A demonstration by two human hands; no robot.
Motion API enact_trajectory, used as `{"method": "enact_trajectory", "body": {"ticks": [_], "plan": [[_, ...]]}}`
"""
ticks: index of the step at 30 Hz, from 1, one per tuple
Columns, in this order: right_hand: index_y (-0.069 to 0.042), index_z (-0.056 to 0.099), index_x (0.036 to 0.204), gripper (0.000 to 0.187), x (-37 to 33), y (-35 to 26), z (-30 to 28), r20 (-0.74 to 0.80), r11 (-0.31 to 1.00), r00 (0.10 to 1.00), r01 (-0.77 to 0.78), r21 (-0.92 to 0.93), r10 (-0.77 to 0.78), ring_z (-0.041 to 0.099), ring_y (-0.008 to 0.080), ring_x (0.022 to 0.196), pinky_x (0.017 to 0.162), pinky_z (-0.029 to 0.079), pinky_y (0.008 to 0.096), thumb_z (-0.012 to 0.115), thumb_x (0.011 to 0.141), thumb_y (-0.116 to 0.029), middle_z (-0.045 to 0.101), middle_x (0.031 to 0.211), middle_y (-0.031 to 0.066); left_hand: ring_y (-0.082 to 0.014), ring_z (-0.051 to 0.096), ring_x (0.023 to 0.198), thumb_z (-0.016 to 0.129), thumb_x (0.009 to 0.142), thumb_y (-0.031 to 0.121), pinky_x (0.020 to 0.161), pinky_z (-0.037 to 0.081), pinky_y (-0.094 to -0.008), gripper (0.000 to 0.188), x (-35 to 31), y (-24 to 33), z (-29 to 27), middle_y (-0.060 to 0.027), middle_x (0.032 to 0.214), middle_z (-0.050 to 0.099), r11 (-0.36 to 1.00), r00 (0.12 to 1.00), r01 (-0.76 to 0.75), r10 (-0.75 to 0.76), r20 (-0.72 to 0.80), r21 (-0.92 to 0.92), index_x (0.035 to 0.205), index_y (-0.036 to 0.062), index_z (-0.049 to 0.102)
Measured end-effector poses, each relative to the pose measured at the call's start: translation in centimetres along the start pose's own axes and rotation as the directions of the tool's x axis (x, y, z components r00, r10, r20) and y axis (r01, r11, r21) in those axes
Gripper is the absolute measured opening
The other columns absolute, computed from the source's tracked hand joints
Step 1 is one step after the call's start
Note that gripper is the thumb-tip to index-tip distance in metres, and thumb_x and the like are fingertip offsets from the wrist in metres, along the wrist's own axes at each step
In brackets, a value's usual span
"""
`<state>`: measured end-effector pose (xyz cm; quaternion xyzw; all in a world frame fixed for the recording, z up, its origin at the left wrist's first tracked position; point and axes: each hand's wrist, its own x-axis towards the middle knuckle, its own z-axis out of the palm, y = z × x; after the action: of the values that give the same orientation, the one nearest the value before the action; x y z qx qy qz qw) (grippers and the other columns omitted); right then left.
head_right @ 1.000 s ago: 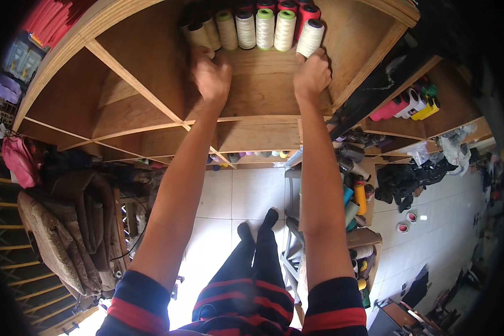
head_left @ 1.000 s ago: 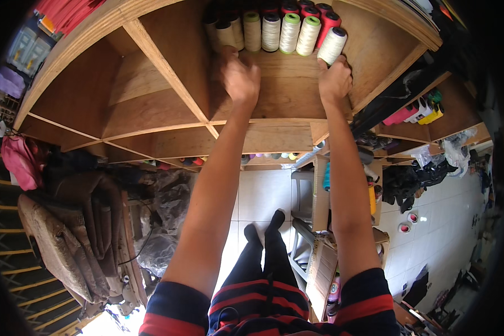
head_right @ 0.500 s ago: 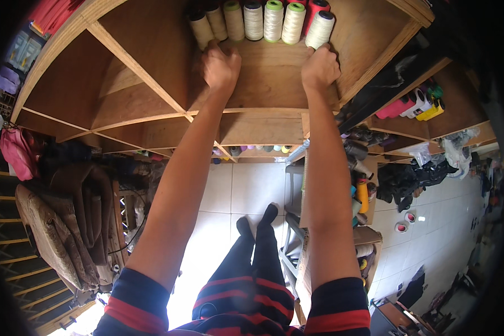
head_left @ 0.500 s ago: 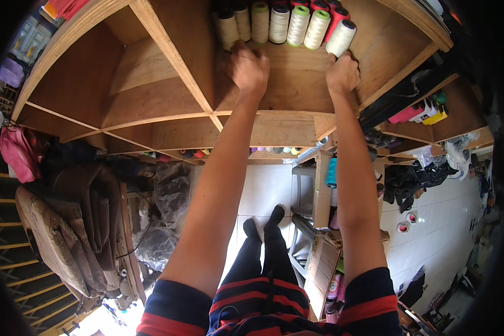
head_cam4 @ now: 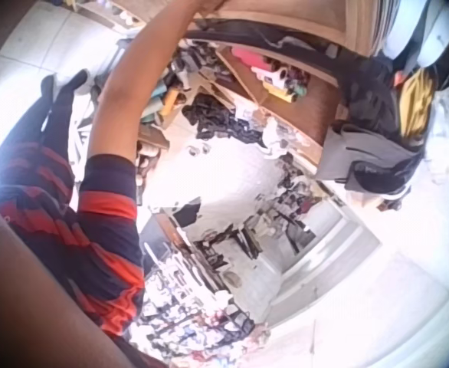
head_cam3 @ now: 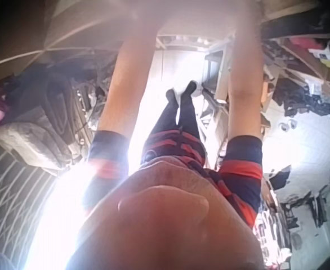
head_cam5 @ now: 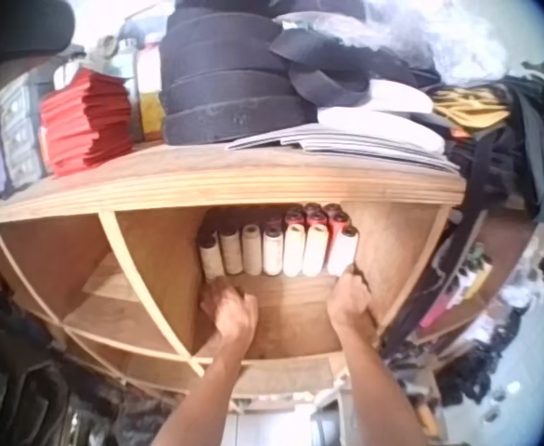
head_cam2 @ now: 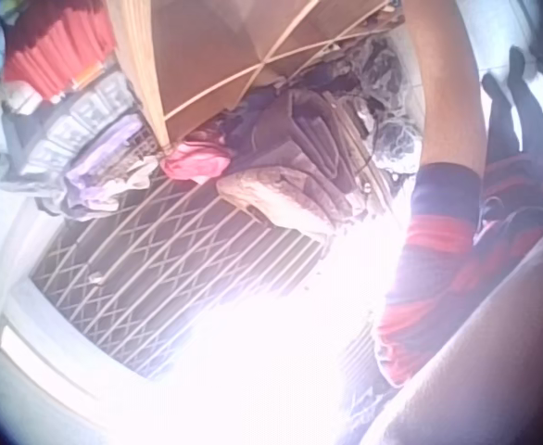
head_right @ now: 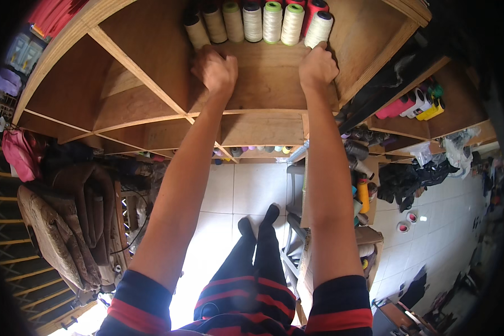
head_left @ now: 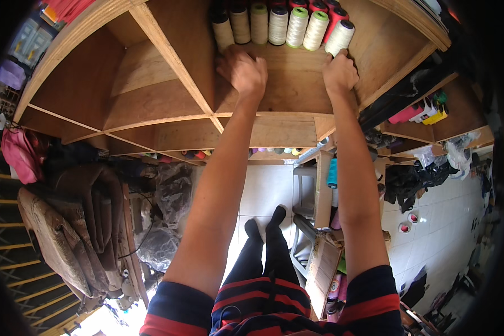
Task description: The person organizes thread spools by taking them from cardboard boxes on the floor and placing them onto wooden shelves in a storage unit.
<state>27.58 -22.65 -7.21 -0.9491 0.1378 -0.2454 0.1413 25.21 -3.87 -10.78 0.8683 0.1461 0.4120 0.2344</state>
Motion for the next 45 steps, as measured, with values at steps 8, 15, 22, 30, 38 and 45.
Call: {"method": "enact_trajectory", "body": {"ticks": [8,15,22,30,38,45], "plan": [[-0.002,0.056,0.098,0.028,0.0,0.2,0.2,-0.006,1.0,1.0,0.008,-0.015,-0.008,0.067,0.0357,0.083,0.072,0.052,0.0464,0.059,0.087,-0.027,0.068,0.089,0.0192,-0.0304,0.058,0.102,0.06,0.079,0.025,0.096,0.031,-0.0515,0.039,0.2,0.1,0.8,-0.0132,0.104,0.063,0.991,0.99,0.127,-0.124,0.066,-0.041,0.11,0.0049,0.051],[-0.002,0.059,0.101,0.028,-0.1,0.2,0.0,-0.007,0.999,0.999,0.037,0.002,-0.037,0.066,0.0361,0.083,0.071,0.052,0.0462,0.057,0.089,-0.028,0.067,0.088,0.019,-0.032,0.057,0.101,0.062,0.08,0.032,0.097,0.031,-0.0506,0.039,0.4,0.4,0.5,-0.0131,0.1,0.064,0.988,0.977,0.156,-0.155,0.146,0.005,0.107,0.0063,0.052],[-0.001,0.062,0.096,0.029,-0.3,0.6,0.1,-0.104,0.992,0.987,0.125,0.032,-0.121,0.065,0.036,0.081,0.07,0.053,0.0456,0.057,0.088,-0.028,0.059,0.101,0.0184,-0.0328,0.057,0.098,0.063,0.079,0.035,0.096,0.031,-0.0491,0.036,0.5,0.5,0.1,-0.0136,0.099,0.064,0.99,0.976,0.14,-0.139,0.169,0.007,0.103,0.0094,0.056],[0.002,0.057,0.099,0.038,-0.1,-0.2,-1.1,-0.06,0.985,0.998,-0.014,0.174,0.025,0.065,0.0383,0.087,0.072,0.052,0.0452,0.072,0.078,-0.027,0.065,0.097,0.0211,-0.0323,0.059,0.094,0.064,0.077,0.033,0.093,0.034,-0.0486,0.025,0.6,0.3,0.4,-0.0141,0.087,0.067,0.991,0.988,0.126,-0.121,0.097,-0.05,0.089,0.0105,0.063],[0.0,0.05,0.105,0.046,0.9,-0.2,-0.6,-0.072,0.973,0.996,-0.041,0.225,0.059,0.064,0.0418,0.086,0.077,0.051,0.0481,0.073,0.078,-0.029,0.066,0.088,0.0257,-0.0323,0.057,0.096,0.062,0.077,0.028,0.092,0.034,-0.0505,0.025,0.5,0.6,0.1,-0.0123,0.09,0.065,0.99,0.983,0.128,-0.119,0.141,-0.055,0.091,0.0077,0.06],[0.0,0.051,0.103,0.044,0.9,-0.2,-0.4,-0.064,0.964,0.994,-0.064,0.257,0.083,0.064,0.0433,0.087,0.077,0.05,0.0499,0.072,0.079,-0.031,0.065,0.089,0.0265,-0.031,0.055,0.097,0.062,0.075,0.025,0.089,0.035,-0.0511,0.022,0.8,0.6,0.0,-0.0109,0.088,0.063,0.984,0.97,0.166,-0.152,0.19,-0.061,0.089,0.0086,0.059]]}}
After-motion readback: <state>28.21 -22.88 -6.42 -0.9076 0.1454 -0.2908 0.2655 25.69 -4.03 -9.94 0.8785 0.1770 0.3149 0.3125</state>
